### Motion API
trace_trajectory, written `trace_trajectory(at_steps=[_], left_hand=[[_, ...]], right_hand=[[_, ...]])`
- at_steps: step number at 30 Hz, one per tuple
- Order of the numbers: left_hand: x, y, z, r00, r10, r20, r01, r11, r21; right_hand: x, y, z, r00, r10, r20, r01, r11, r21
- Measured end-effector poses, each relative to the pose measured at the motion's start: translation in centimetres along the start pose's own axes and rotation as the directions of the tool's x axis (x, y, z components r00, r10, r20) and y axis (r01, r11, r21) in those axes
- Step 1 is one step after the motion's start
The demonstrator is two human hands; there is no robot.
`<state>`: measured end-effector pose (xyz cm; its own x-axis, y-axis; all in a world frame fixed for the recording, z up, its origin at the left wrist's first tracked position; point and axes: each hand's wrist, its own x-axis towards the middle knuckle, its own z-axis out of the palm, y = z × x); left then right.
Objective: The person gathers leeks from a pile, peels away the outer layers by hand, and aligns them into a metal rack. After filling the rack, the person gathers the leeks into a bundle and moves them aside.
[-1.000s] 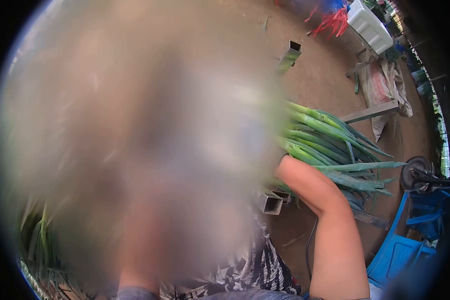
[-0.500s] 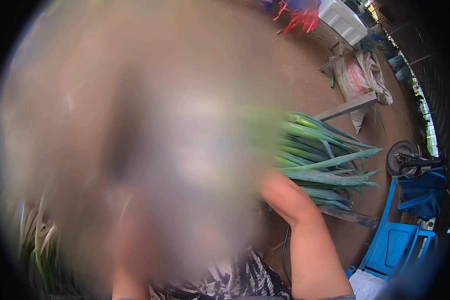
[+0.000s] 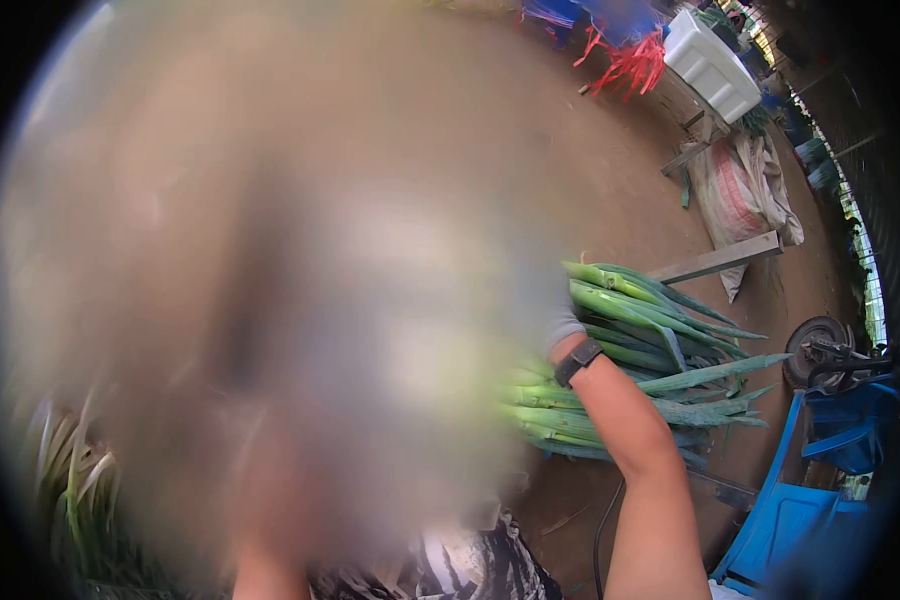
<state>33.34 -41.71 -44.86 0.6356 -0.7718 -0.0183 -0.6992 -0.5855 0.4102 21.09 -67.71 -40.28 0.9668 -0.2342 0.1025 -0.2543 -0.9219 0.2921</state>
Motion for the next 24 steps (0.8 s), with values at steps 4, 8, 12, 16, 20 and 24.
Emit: trace_trajectory(at_steps=[4,8,12,16,20,24], left_hand=[[0.6,-0.2,1.2,0.998,-0.035,-0.058,0.032,0.998,-0.055],[1.5,0.4,-0.1,0.986,-0.062,-0.155,0.040,0.989,-0.142],[3.3,0.4,1.1,0.973,0.069,-0.219,-0.076,0.997,-0.026],[4.7,0.7,1.8,0.976,0.055,-0.209,-0.049,0.998,0.037],[5.7,0.1,-0.1,0.980,0.102,-0.170,-0.102,0.995,0.012],[6.4,-0.4,0.1,0.989,0.086,-0.118,-0.078,0.995,0.067]], right_hand=[[0.5,1.6,1.2,0.988,0.011,0.156,-0.017,0.999,0.038],[0.6,4.2,0.0,0.998,0.069,0.011,-0.070,0.995,0.068],[1.1,4.4,2.1,0.994,0.109,0.022,-0.110,0.993,0.044],[1.8,2.8,0.2,0.970,0.165,0.181,-0.177,0.983,0.053],[-1.2,0.7,0.4,0.988,-0.155,0.021,0.152,0.985,0.082],[-2.1,-1.3,1.7,0.997,-0.073,0.002,0.073,0.997,-0.003]])
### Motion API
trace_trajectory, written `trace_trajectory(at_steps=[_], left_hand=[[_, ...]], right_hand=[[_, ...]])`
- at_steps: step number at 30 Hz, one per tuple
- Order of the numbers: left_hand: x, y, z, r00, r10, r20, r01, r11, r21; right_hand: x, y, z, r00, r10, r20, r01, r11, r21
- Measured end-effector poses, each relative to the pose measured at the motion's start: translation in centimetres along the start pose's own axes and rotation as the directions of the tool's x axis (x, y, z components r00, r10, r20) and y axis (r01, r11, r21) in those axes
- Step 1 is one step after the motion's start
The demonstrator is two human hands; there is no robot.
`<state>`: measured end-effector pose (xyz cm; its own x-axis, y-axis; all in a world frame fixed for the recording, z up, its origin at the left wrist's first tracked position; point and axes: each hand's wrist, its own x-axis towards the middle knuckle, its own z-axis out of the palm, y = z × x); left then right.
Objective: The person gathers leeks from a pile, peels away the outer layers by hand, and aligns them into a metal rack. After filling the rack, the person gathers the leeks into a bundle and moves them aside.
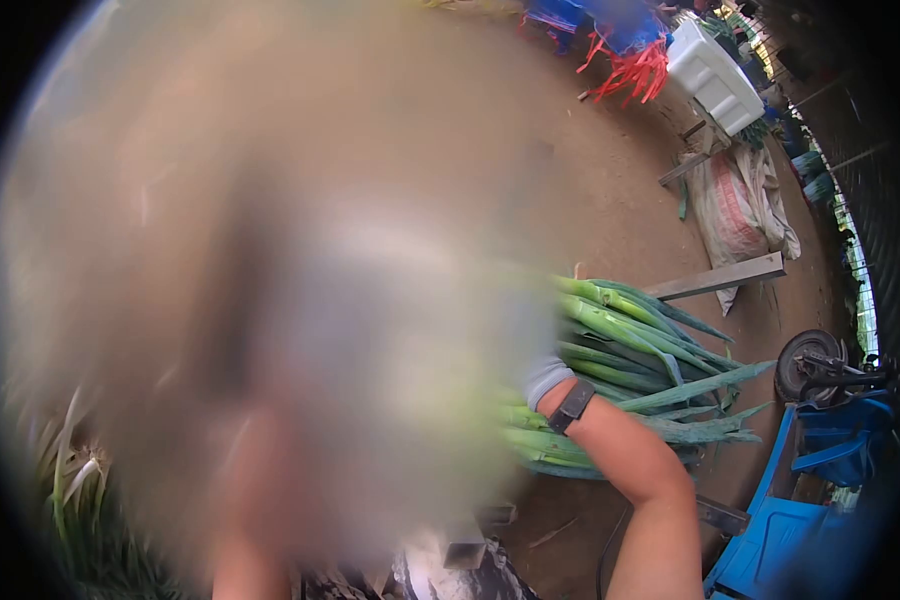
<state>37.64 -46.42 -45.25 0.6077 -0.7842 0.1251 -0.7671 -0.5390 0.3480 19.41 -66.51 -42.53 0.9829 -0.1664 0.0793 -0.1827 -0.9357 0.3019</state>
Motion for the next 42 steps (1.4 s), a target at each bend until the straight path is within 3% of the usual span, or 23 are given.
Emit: trace_trajectory(at_steps=[3,6,9,11,13,14,18,24,28,30,31,32,33,35,36,39,40,42], left_hand=[[0.2,0.0,0.5,0.999,-0.014,-0.031,0.014,1.000,-0.005],[0.5,0.2,1.0,0.999,-0.037,-0.026,0.037,0.999,-0.020],[1.2,0.1,1.1,0.999,-0.044,0.027,0.044,0.999,0.000],[1.9,0.3,0.7,0.993,-0.070,0.100,0.068,0.997,0.019],[1.5,0.1,1.8,0.998,-0.054,0.018,0.053,0.996,0.068],[1.7,0.2,1.5,0.998,-0.060,-0.002,0.060,0.996,0.063],[2.7,0.5,0.7,0.995,-0.082,-0.053,0.081,0.997,-0.018],[2.6,-0.2,1.5,0.989,-0.148,0.006,0.147,0.989,0.028],[-0.5,-0.8,-0.5,0.967,-0.160,0.200,0.166,0.986,-0.016],[-1.2,-1.2,0.0,0.975,-0.173,0.140,0.178,0.984,-0.022],[-1.6,-1.4,0.9,0.978,-0.175,0.114,0.179,0.983,-0.026],[-1.7,-1.2,0.8,0.995,-0.084,-0.058,0.085,0.996,0.018],[-1.7,-1.3,0.7,0.994,-0.108,-0.019,0.108,0.994,-0.010],[-1.2,-1.2,0.1,0.987,-0.142,0.071,0.146,0.987,-0.062],[-1.1,-1.3,0.1,0.991,-0.130,0.008,0.130,0.984,-0.118],[-0.8,-0.8,-0.6,0.972,-0.231,0.038,0.234,0.956,-0.177],[-0.9,-0.7,-0.1,0.974,-0.226,-0.025,0.222,0.968,-0.121],[-0.9,-0.7,0.6,0.975,-0.209,-0.078,0.192,0.964,-0.185]], right_hand=[[0.2,-0.6,-0.8,1.000,0.012,0.004,-0.011,0.993,-0.115],[1.3,1.4,-2.4,0.986,0.129,0.105,-0.125,0.991,-0.043],[2.2,4.6,-2.2,0.957,0.284,0.051,-0.283,0.959,-0.033],[2.4,7.0,-1.1,0.955,0.229,0.190,-0.264,0.946,0.189],[2.8,8.7,1.5,0.941,0.140,0.308,-0.253,0.895,0.366],[3.9,8.2,-0.1,0.890,0.093,0.446,-0.271,0.896,0.353],[3.3,7.6,-0.2,0.910,0.132,0.394,-0.293,0.876,0.384],[3.4,7.8,-1.0,0.898,0.008,0.439,-0.250,0.832,0.496],[2.3,7.1,-1.2,0.868,-0.098,0.487,-0.177,0.855,0.488],[2.9,6.6,-2.6,0.795,-0.095,0.600,-0.225,0.871,0.436],[3.0,6.6,-2.7,0.862,-0.093,0.499,-0.167,0.876,0.453],[2.9,6.6,-2.9,0.914,-0.091,0.395,-0.111,0.881,0.461],[2.7,6.6,-3.0,0.953,-0.090,0.290,-0.057,0.885,0.463],[3.6,6.7,-4.1,0.944,-0.119,0.306,-0.034,0.892,0.451],[4.3,6.8,-4.6,0.939,-0.129,0.318,-0.027,0.896,0.444],[6.8,7.1,-3.0,0.820,-0.227,0.526,-0.083,0.861,0.502],[7.1,7.2,-1.0,0.827,-0.230,0.513,-0.067,0.866,0.496],[6.2,7.5,2.7,0.837,-0.213,0.504,-0.058,0.882,0.468]])
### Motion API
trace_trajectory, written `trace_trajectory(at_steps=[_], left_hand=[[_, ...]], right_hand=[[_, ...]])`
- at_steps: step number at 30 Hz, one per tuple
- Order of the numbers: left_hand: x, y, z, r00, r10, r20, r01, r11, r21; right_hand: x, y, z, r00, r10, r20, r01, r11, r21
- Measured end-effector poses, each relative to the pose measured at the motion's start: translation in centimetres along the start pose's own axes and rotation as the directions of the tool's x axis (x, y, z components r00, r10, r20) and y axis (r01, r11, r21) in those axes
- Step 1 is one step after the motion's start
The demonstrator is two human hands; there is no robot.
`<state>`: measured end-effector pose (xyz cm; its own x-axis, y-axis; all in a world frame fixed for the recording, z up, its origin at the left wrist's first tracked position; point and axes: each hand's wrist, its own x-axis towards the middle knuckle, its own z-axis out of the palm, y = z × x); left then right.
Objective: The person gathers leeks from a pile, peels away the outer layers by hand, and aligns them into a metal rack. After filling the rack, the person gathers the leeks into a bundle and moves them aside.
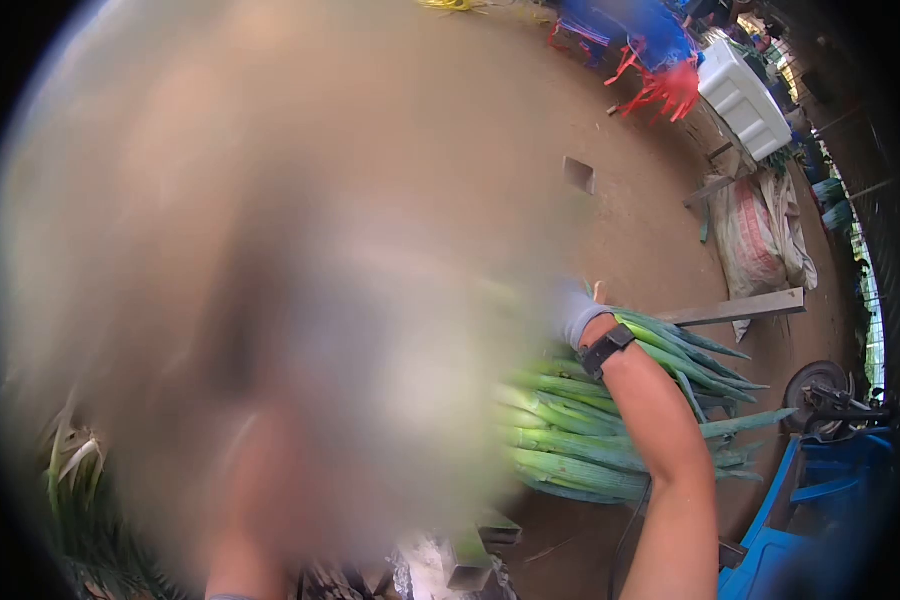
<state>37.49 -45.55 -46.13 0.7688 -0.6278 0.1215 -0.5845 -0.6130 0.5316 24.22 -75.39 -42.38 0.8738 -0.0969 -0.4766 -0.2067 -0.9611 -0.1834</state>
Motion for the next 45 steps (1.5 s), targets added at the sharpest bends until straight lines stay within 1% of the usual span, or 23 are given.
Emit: trace_trajectory(at_steps=[1,2,5,7,10,13,15,16,17,19,20,21,23,26,29,30,31,34,36,40,42,44,45], left_hand=[[0.1,-0.2,0.3,1.000,0.009,-0.027,-0.010,0.999,-0.035],[0.2,-0.1,0.0,1.000,0.020,-0.012,-0.019,0.997,0.070],[0.7,0.7,-1.0,0.999,-0.017,-0.036,0.018,0.999,0.040],[1.3,1.2,-1.3,0.997,0.072,-0.029,-0.066,0.981,0.182],[2.7,0.3,0.3,0.965,0.257,-0.055,-0.214,0.889,0.405],[4.4,0.4,0.8,0.969,0.242,0.055,-0.247,0.930,0.271],[5.2,1.1,0.4,0.980,0.092,0.175,-0.102,0.994,0.047],[5.7,0.4,1.0,0.970,0.237,0.054,-0.241,0.969,0.064],[5.4,0.1,1.9,0.960,0.274,-0.062,-0.267,0.958,0.103],[6.3,1.2,0.1,0.991,0.093,0.091,-0.097,0.994,0.043],[6.7,0.5,1.4,0.997,0.016,0.079,-0.020,0.998,0.060],[7.1,0.7,1.1,0.986,-0.035,0.160,0.011,0.989,0.149],[7.2,0.5,0.8,0.992,-0.009,0.122,-0.011,0.986,0.166],[7.6,0.1,1.9,0.997,-0.055,0.045,0.049,0.991,0.128],[7.4,-1.6,2.2,0.996,-0.020,0.082,-0.001,0.968,0.250],[6.7,-1.4,2.0,0.998,0.048,0.029,-0.054,0.959,0.277],[6.0,-1.5,1.4,0.995,-0.035,0.092,0.016,0.981,0.194],[5.0,-0.6,-0.9,0.990,-0.045,0.133,0.021,0.985,0.171],[4.5,-1.5,-1.8,0.958,-0.022,0.286,-0.007,0.995,0.100],[3.7,-2.2,-2.5,0.971,0.079,0.224,-0.077,0.997,-0.018],[3.7,-1.4,-3.1,0.969,-0.011,0.245,0.026,0.998,-0.056],[3.7,-2.1,-2.0,0.974,-0.025,0.225,0.045,0.995,-0.084],[3.3,-1.9,-1.4,0.992,0.018,0.126,0.000,0.990,-0.143]], right_hand=[[-0.7,0.7,0.6,0.997,-0.006,-0.079,0.004,1.000,-0.024],[-1.7,0.4,0.3,0.988,-0.017,-0.156,0.009,0.999,-0.051],[-5.5,-3.6,-4.9,0.987,0.104,-0.124,-0.115,0.990,-0.083],[-7.5,-3.9,-6.4,0.973,0.212,-0.091,-0.221,0.969,-0.110],[-10.0,-4.1,-7.6,0.948,0.239,-0.213,-0.298,0.901,-0.314],[-10.5,-2.9,-7.9,0.936,0.115,-0.333,-0.256,0.872,-0.418],[-10.3,-1.6,-7.5,0.922,0.033,-0.385,-0.212,0.876,-0.434],[-9.4,-1.1,-6.8,0.917,0.004,-0.400,-0.187,0.887,-0.422],[-7.7,-0.8,-6.2,0.909,-0.045,-0.415,-0.143,0.900,-0.411],[-5.2,-0.6,-4.4,0.865,-0.124,-0.487,-0.071,0.929,-0.362],[-4.4,-0.6,-3.5,0.842,-0.151,-0.518,-0.040,0.940,-0.339],[-3.7,-0.8,-2.7,0.815,-0.166,-0.555,-0.026,0.946,-0.322],[-3.0,-1.3,-1.7,0.767,-0.174,-0.618,-0.012,0.959,-0.284],[-2.7,-1.8,-2.3,0.808,-0.157,-0.568,0.005,0.966,-0.259],[-2.8,-1.1,-2.8,0.847,-0.126,-0.517,-0.011,0.967,-0.254],[-2.7,-0.9,-2.7,0.858,-0.106,-0.502,-0.025,0.969,-0.248],[-2.3,-0.6,-2.2,0.887,-0.057,-0.459,-0.064,0.968,-0.244],[-0.7,0.2,-0.3,0.938,0.057,-0.343,-0.140,0.965,-0.221],[-0.1,-0.1,0.5,0.955,0.099,-0.279,-0.153,0.972,-0.177],[0.0,0.3,1.1,0.947,0.026,-0.321,-0.059,0.994,-0.095],[0.1,0.1,1.1,0.962,0.038,-0.270,-0.065,0.994,-0.090],[-1.0,-2.5,-2.0,0.979,0.159,-0.124,-0.158,0.987,0.015],[-1.4,-3.9,-3.5,0.976,0.214,-0.044,-0.211,0.976,0.062]])
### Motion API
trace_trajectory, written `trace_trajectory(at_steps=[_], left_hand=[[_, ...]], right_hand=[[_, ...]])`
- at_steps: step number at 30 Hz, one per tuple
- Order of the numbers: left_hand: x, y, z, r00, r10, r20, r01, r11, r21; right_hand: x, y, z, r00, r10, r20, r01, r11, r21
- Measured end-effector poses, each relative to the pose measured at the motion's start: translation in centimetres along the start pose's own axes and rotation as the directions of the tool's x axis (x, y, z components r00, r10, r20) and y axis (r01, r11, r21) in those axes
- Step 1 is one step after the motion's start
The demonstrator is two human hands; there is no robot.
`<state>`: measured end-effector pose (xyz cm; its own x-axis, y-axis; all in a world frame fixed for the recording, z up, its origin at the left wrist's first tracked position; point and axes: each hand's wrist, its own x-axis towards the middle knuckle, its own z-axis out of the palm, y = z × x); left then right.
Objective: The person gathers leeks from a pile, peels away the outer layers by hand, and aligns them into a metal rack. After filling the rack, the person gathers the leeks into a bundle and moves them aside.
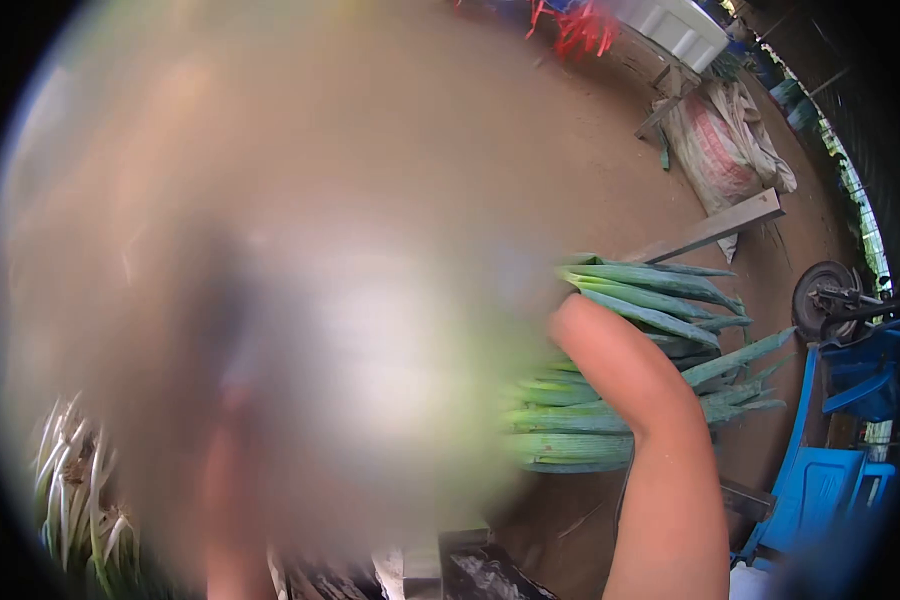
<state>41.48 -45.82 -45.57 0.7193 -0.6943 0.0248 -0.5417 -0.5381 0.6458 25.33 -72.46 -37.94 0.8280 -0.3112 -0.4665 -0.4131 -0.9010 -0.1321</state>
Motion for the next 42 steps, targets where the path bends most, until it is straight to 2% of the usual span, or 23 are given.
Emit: trace_trajectory(at_steps=[2,3,6,7,10,14,16,17,19,20,21,22,23,26,27,29,30,32,35,38,39,40,42], left_hand=[[-0.1,0.7,0.7,0.975,0.091,-0.201,-0.111,0.990,-0.091],[-0.1,1.3,0.4,0.981,0.041,-0.187,-0.057,0.995,-0.082],[0.8,1.8,0.2,0.999,0.036,0.027,-0.043,0.935,0.352],[0.9,2.5,0.5,0.995,-0.094,0.027,0.074,0.906,0.417],[0.7,2.3,1.1,0.998,-0.020,-0.059,0.047,0.863,0.503],[0.4,-0.6,2.3,0.998,0.010,-0.064,0.018,0.902,0.431],[0.8,-0.6,2.2,0.994,-0.108,0.028,0.092,0.938,0.335],[1.2,-0.2,1.8,0.985,-0.159,0.064,0.135,0.949,0.285],[1.8,-0.5,1.9,0.974,-0.173,0.146,0.108,0.922,0.371],[1.7,-0.8,1.3,0.964,-0.198,0.177,0.107,0.900,0.422],[1.0,-0.3,0.4,0.955,-0.199,0.219,0.106,0.922,0.373],[0.1,0.4,-0.1,0.944,-0.192,0.266,0.102,0.943,0.318],[-1.2,1.4,-1.1,0.934,-0.148,0.327,0.043,0.950,0.308],[-6.2,2.8,-3.2,0.902,-0.049,0.430,-0.035,0.982,0.185],[-7.7,3.9,-4.6,0.876,-0.089,0.474,-0.006,0.981,0.195],[-10.7,2.6,-5.2,0.905,-0.010,0.425,-0.094,0.970,0.223],[-11.9,1.9,-5.3,0.923,0.023,0.384,-0.117,0.968,0.223],[-13.0,1.0,-5.2,0.937,-0.003,0.350,-0.048,0.989,0.137],[-14.3,0.2,-5.1,0.932,0.014,0.362,-0.028,0.999,0.034],[-14.7,0.6,-6.0,0.929,0.057,0.366,-0.027,0.996,-0.085],[-15.4,0.4,-6.7,0.938,0.038,0.345,0.015,0.989,-0.148],[-16.2,1.2,-9.3,0.926,0.044,0.375,0.018,0.987,-0.160],[-19.0,-0.1,-12.0,0.921,-0.011,0.390,0.107,0.968,-0.226]], right_hand=[[-0.2,-0.1,0.0,0.998,0.040,0.040,-0.039,0.999,-0.019],[-0.3,0.0,0.3,0.998,0.037,0.046,-0.036,0.999,-0.010],[-0.4,-0.6,0.5,0.999,0.040,0.027,-0.040,0.999,-0.007],[-0.6,-0.9,0.4,0.999,0.044,0.014,-0.044,0.999,-0.010],[-1.3,-0.9,1.1,0.991,-0.020,-0.134,0.017,0.999,-0.028],[0.3,0.9,1.6,0.983,-0.112,-0.147,0.129,0.986,0.110],[0.5,0.6,1.1,0.985,-0.134,-0.111,0.146,0.984,0.107],[0.3,0.6,0.9,0.988,-0.112,-0.103,0.121,0.989,0.084],[0.3,0.3,1.1,0.989,-0.097,-0.112,0.102,0.994,0.044],[0.2,-0.1,0.8,0.999,-0.022,-0.027,0.025,0.992,0.126],[0.0,-0.7,0.4,1.000,-0.005,-0.013,0.006,0.995,0.097],[1.6,2.7,4.8,0.953,-0.156,-0.258,0.165,0.986,0.015],[1.9,1.7,3.6,0.987,-0.094,-0.129,0.097,0.995,0.020],[2.8,3.0,5.4,0.987,0.079,-0.139,-0.045,0.972,0.232],[2.3,2.4,5.0,0.984,0.100,-0.146,-0.056,0.960,0.276],[1.3,1.7,4.1,0.975,0.156,-0.157,-0.090,0.929,0.359],[1.6,1.5,4.1,0.972,0.156,-0.173,-0.095,0.943,0.318],[2.4,1.8,5.0,0.964,0.177,-0.197,-0.126,0.961,0.244],[4.1,3.7,6.4,0.982,0.033,-0.188,0.004,0.981,0.194],[-1.4,-3.1,1.0,0.965,0.176,-0.195,-0.138,0.972,0.192],[-1.2,-3.5,1.8,0.945,0.209,-0.251,-0.188,0.977,0.105],[-0.9,-3.0,4.2,0.902,0.133,-0.411,-0.146,0.989,0.001],[-3.1,-5.3,4.3,0.861,0.113,-0.496,-0.140,0.990,-0.018]])
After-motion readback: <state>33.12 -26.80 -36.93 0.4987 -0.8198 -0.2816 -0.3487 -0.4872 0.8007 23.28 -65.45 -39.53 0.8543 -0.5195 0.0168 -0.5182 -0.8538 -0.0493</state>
